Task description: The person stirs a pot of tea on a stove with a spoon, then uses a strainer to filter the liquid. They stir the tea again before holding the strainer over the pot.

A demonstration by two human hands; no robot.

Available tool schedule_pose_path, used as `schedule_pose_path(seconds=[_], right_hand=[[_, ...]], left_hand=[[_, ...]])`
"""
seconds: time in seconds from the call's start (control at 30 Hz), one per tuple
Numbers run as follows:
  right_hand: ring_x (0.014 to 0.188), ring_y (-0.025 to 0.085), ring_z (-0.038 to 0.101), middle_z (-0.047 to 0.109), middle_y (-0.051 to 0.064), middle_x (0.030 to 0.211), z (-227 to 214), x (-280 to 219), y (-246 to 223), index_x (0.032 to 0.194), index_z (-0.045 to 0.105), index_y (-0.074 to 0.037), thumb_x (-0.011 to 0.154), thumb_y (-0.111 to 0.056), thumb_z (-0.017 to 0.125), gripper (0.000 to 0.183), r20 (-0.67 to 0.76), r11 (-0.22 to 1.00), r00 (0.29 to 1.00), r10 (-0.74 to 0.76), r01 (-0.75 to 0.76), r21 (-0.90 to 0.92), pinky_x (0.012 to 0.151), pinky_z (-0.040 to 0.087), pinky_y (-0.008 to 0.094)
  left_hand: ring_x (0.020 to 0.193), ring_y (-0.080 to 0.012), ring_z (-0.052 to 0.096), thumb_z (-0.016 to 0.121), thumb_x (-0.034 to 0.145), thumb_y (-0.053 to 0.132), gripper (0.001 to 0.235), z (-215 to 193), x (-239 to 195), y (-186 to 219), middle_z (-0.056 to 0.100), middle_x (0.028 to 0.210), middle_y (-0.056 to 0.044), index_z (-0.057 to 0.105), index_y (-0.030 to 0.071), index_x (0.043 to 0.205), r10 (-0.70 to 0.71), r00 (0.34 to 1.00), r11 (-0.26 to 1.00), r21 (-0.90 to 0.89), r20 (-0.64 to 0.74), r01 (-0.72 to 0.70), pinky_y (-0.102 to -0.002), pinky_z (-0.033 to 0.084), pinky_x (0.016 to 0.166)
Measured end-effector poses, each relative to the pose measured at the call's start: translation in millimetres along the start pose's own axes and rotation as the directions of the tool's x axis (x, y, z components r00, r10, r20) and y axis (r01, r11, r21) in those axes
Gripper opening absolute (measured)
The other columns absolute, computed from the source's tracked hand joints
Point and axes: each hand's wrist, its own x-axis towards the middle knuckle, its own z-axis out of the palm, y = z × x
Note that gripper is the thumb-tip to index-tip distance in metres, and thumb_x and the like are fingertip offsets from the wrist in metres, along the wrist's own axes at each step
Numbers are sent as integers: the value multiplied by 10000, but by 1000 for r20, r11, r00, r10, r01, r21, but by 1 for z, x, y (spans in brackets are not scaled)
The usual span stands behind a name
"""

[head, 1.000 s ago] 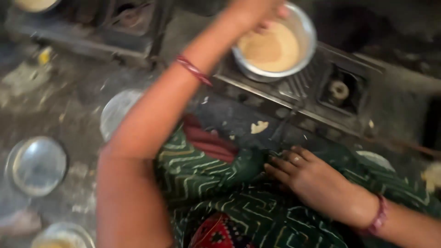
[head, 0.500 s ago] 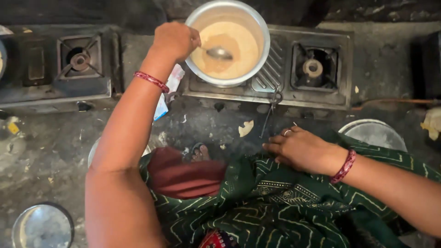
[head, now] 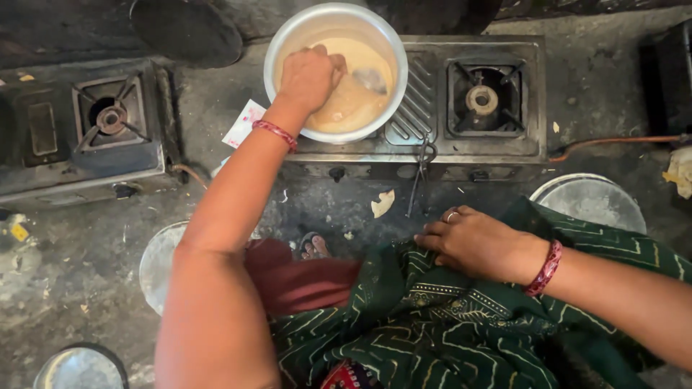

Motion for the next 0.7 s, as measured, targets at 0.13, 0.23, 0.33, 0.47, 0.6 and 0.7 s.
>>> schedule_pose_path(seconds=[0.13, 0.23, 0.33, 0.47, 0.6, 0.7], right_hand=[[1177, 288, 575, 618, 70, 1346, -2, 0, 0, 1405, 589, -143, 878, -324, 673, 563, 72, 998, 995, 64, -64, 5, 1017, 430, 441], [1181, 285, 571, 613, 69, 1357, 1, -1, 0, 1405, 585, -140, 890, -328, 665, 554, 84, 997, 994, 75, -73, -18, 1010, 433, 444], [1182, 282, 573, 602, 51, 1389, 7, -2, 2, 1422, 573, -147, 889, -329, 665, 571, 112, 997, 991, 75, -75, -7, 1016, 432, 442], [1219, 305, 569, 591, 55, 1420, 12, -1, 0, 1400, 591, -150, 856, -346, 685, 586, 51, 1000, 999, 6, -5, -25, 1026, 415, 458], [1246, 301, 561, 598, 58, 1410, 7, -3, -6, 1384, 607, -163, 852, -343, 689, 568, 34, 1000, 999, -6, 7, -6, 1050, 397, 470], [1269, 308, 556, 594, 59, 1414, 5, -1, -9, 1381, 605, -166, 856, -343, 684, 560, 60, 1000, 998, 4, -4, -8, 1061, 383, 484]], left_hand=[[819, -282, 667, 668, 856, 231, 111, 15, 19, -13, 665, 870, -87, 749, 190, 919, 39, 983, 942, 334, -181, 24, -450, 515, 680], [806, -266, 686, 665, 832, 207, 129, 9, 16, -27, 688, 871, -81, 763, 211, 915, -35, 985, 881, 460, -169, 110, -424, 524, 661], [877, -290, 718, 672, 859, 211, 154, -9, 9, -37, 727, 945, -103, 783, 180, 961, -237, 970, 845, 506, 59, 176, -411, 541, 691], [1001, -296, 731, 696, 876, 212, 198, -40, -7, -29, 767, 1034, -104, 795, 141, 1032, -420, 848, 822, 530, 322, 206, -393, 558, 754], [1002, -321, 726, 684, 882, 208, 207, -64, -18, -10, 761, 1034, -130, 797, 118, 1030, -410, 783, 857, 491, 467, 156, -414, 558, 773], [986, -360, 707, 650, 925, 277, 219, -68, -20, 6, 749, 1013, -152, 795, 139, 1013, -312, 806, 933, 323, 503, 159, -466, 540, 796]])
